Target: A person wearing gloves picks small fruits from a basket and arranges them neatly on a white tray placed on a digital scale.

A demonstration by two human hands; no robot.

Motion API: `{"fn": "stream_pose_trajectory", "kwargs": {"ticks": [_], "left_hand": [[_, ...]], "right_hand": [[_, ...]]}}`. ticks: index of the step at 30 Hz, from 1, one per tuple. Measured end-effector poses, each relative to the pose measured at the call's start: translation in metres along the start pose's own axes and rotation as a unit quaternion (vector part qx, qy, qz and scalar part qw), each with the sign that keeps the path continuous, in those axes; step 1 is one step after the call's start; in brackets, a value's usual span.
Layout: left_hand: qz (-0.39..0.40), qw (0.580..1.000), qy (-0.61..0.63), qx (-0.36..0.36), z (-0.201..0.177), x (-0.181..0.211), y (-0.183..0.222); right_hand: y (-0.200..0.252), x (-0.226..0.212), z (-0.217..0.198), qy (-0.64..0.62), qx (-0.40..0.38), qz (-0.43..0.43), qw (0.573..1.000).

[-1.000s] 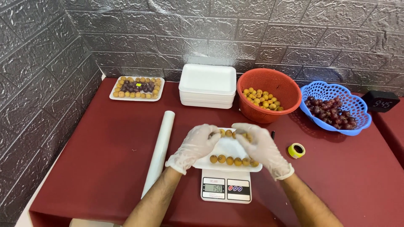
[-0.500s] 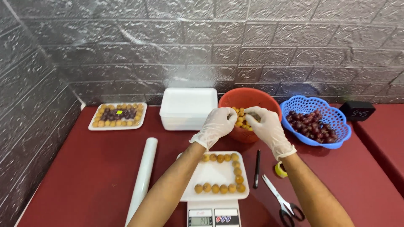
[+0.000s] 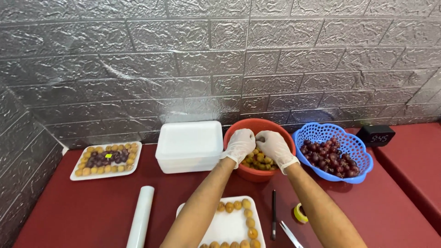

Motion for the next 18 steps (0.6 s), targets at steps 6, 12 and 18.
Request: {"fn": "stream_pose_trajectory", "kwargs": {"ticks": [6,12,18], "left_hand": [[-0.017,0.999,-0.032,-0.021,0.004,0.005,-0.006],[-0.037,0.997,-0.062,-0.035,0.028,-0.024,-0.039],[-0.054,0.992,-0.103,-0.058,0.035,-0.03,-0.033]], "right_hand": [[-0.045,0.016,0.026,0.076,-0.058,0.025,0.995],[-0.065,0.016,0.042,0.108,-0.077,0.019,0.991],[-0.036,-0.009,0.027,0.081,-0.104,0.01,0.991]]}}
Point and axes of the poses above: each hand's wrist, its own y-axis away from the middle knuckle, its own z-axis out of the palm, x = y × z, the point moved 4 cm from there along -y, towards the middle knuckle
